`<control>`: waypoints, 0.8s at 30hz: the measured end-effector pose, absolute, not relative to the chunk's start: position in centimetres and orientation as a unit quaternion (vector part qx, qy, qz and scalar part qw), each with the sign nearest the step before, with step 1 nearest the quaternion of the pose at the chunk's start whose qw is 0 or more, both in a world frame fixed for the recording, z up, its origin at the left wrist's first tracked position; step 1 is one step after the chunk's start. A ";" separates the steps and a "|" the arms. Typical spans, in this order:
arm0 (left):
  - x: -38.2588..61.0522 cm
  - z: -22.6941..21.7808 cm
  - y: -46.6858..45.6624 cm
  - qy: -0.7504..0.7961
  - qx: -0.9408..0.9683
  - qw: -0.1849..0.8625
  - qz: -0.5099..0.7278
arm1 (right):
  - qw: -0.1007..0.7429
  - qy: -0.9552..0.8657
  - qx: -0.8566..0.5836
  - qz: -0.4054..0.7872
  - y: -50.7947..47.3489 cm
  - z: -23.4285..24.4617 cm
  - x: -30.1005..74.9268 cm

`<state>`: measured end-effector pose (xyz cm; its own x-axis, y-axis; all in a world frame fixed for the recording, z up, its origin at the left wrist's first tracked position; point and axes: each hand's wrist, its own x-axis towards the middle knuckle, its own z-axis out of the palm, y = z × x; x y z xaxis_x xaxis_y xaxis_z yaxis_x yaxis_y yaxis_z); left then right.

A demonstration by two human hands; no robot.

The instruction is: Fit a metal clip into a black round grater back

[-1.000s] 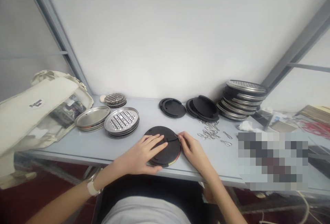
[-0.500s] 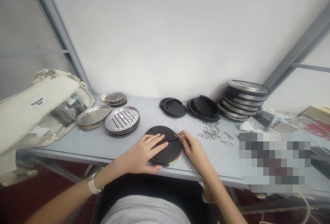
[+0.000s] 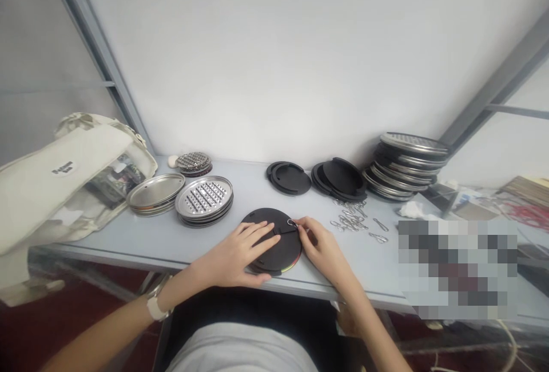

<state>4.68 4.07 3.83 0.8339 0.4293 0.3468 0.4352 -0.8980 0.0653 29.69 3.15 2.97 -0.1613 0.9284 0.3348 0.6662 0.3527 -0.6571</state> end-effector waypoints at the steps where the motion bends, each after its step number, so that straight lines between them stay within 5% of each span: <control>1: 4.7 3.8 4.1 -0.226 -0.957 0.008 -0.179 | 0.358 -0.740 -0.541 0.175 3.1 3.0 29.7; 24: 4.6 3.8 4.1 -0.220 -0.957 0.003 -0.189 | 0.363 -0.746 -0.536 0.155 3.2 2.4 30.2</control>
<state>4.61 4.07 3.81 0.8313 0.4205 0.3635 0.4227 -0.9029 0.0779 30.16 3.15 2.40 -0.1618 0.9122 0.3764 0.6873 0.3778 -0.6204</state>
